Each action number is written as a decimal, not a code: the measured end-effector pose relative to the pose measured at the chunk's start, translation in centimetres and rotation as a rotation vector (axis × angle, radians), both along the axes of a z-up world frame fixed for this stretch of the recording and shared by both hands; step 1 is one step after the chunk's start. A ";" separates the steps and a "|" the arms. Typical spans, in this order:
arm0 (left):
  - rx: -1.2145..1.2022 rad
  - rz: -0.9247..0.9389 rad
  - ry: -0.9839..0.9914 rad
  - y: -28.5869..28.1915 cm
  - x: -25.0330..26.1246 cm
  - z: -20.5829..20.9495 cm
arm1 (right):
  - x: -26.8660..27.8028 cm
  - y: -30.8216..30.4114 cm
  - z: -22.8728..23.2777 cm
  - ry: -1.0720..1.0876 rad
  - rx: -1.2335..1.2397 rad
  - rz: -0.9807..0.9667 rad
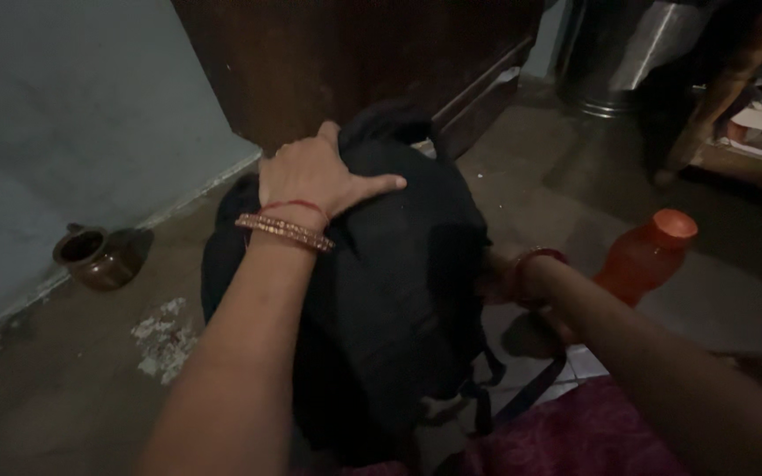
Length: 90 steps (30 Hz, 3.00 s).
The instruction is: The person packs a black backpack with a white charger and red cable, then places an orange plastic bottle inside. They zip the bag closed and adjust the straps.
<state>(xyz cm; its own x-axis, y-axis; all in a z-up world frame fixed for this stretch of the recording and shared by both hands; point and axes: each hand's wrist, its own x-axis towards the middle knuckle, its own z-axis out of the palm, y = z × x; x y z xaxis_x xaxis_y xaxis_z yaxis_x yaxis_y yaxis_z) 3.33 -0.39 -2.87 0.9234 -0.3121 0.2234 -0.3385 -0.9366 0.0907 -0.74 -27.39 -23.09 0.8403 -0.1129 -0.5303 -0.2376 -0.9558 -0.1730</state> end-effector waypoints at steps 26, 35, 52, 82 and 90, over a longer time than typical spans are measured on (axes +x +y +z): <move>0.064 0.024 -0.014 -0.3 -0.5 -0.1 | 1.6 -0.9 -2.7 0.046 0.936 -0.860; 0.040 -0.011 -0.065 -0.1 0.0 -0.6 | 1.4 -1.8 -1.8 -0.020 0.805 -0.732; 0.052 -0.007 -0.063 -0.2 -0.1 -0.7 | -0.4 -0.2 0.7 -0.028 0.933 -0.804; 0.055 -0.012 -0.079 0.1 -0.6 -0.4 | 0.6 -2.8 -3.3 -0.323 0.062 0.209; -0.028 -0.061 -0.017 0.8 -1.0 -0.1 | 0.5 -4.7 -6.0 -0.551 0.228 0.202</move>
